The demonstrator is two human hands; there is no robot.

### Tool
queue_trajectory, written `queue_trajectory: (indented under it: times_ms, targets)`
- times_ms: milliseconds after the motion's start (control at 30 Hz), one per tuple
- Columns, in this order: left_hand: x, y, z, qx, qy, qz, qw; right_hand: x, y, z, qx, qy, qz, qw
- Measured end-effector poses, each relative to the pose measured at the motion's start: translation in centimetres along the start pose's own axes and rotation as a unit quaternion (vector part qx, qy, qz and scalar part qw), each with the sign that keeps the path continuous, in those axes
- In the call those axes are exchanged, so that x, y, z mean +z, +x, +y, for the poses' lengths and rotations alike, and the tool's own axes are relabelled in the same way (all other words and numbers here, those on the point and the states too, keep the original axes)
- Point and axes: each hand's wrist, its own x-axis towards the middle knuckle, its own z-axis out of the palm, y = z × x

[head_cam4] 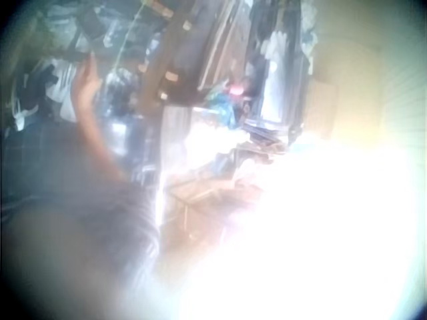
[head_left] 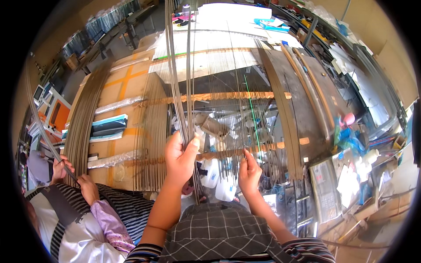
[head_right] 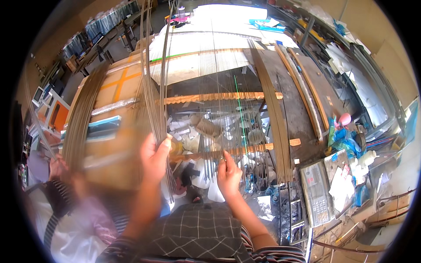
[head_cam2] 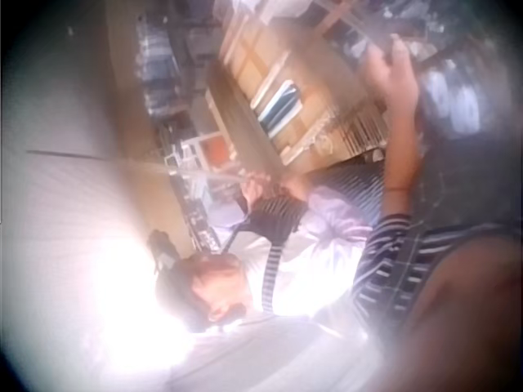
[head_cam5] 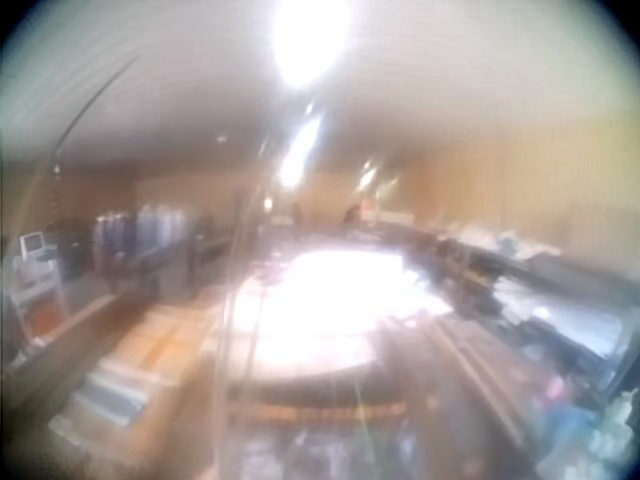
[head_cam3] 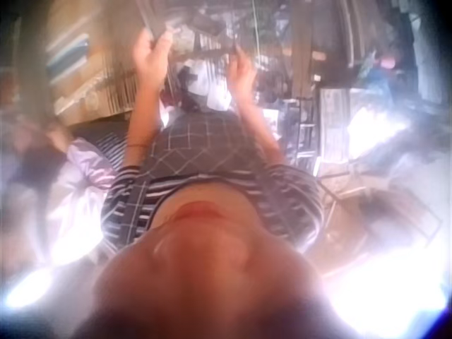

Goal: The person weaves bamboo strips on a loom, then retrieves a paper template and places it on a table. They put on a glove and arrange bamboo strips on a dark mat, aligning them with the template.

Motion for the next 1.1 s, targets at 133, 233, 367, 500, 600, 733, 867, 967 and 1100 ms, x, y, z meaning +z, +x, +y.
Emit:
queue_trajectory:
  times_ms: [133,233,367,500,600,733,867,967,1100]
  targets:
    - [0.4,-0.1,-0.2,0.015,-0.015,0.011,1.0,0.1,-0.5,0.8,0.048,-0.012,-0.018,0.999]
    - [0.6,-0.1,0.2,0.01,-0.013,0.015,1.0,0.6,-0.9,2.1,0.069,-0.031,-0.031,0.997]
    - [0.6,-0.2,0.4,0.013,-0.011,0.02,1.0,1.4,-1.2,3.0,0.088,-0.052,-0.051,0.993]
    - [0.6,-0.2,0.5,0.002,-0.027,0.008,1.0,2.0,-1.3,3.7,0.084,-0.07,-0.066,0.992]
    - [0.6,-0.2,0.3,-0.002,-0.037,0.008,0.999,2.5,-1.5,4.0,0.073,-0.085,-0.07,0.991]
    - [0.6,-0.4,0.3,-0.015,-0.036,0.005,0.999,2.7,-1.8,4.1,0.073,-0.098,-0.078,0.989]
    - [0.6,-0.6,0.3,-0.025,-0.038,0.002,0.999,3.3,-2.1,4.6,0.045,-0.086,-0.062,0.993]
    - [0.4,-0.7,0.2,-0.032,-0.044,-0.004,0.999,3.6,-2.3,5.0,0.043,-0.09,-0.068,0.993]
    - [0.2,-0.7,0.0,-0.021,-0.045,-0.004,0.999,3.8,-2.4,5.0,0.051,-0.098,-0.083,0.99]
